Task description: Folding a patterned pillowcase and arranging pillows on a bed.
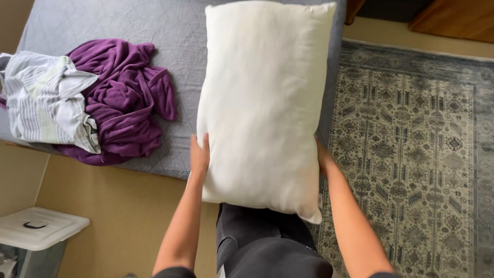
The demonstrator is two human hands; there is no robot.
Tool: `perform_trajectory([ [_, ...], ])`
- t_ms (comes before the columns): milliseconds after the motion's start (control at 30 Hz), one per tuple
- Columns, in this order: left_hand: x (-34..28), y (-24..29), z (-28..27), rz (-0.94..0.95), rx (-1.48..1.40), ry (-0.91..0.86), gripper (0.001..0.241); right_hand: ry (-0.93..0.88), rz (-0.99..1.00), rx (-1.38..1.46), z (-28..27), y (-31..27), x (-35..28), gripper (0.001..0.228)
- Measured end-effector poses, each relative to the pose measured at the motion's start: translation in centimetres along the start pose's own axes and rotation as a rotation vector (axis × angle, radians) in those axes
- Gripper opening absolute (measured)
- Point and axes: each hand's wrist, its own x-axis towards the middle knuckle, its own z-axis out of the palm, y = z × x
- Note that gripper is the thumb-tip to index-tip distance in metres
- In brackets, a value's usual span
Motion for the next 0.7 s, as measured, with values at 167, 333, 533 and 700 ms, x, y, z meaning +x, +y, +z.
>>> perform_trajectory([
  [167, -10.1, 2.7, 0.5, 0.630, 0.272, 0.402, 0.089, -0.020, -0.050, -0.036, -0.8, -1.6, -6.3, 0.090],
  [333, -16.3, 7.1, 5.6, 0.854, 0.440, 0.335, 0.081, -0.028, -0.253, -0.207, 0.3, -5.8, -9.2, 0.083],
  [533, -14.7, 2.6, 6.7, 0.952, 0.600, 0.437, 0.078, 0.015, -0.426, -0.724, 5.2, 0.8, -8.6, 0.070],
  [700, -11.9, -3.3, 2.6, 0.520, 0.435, 0.462, 0.098, 0.083, -0.444, -0.691, 5.9, 3.7, -8.7, 0.074],
])
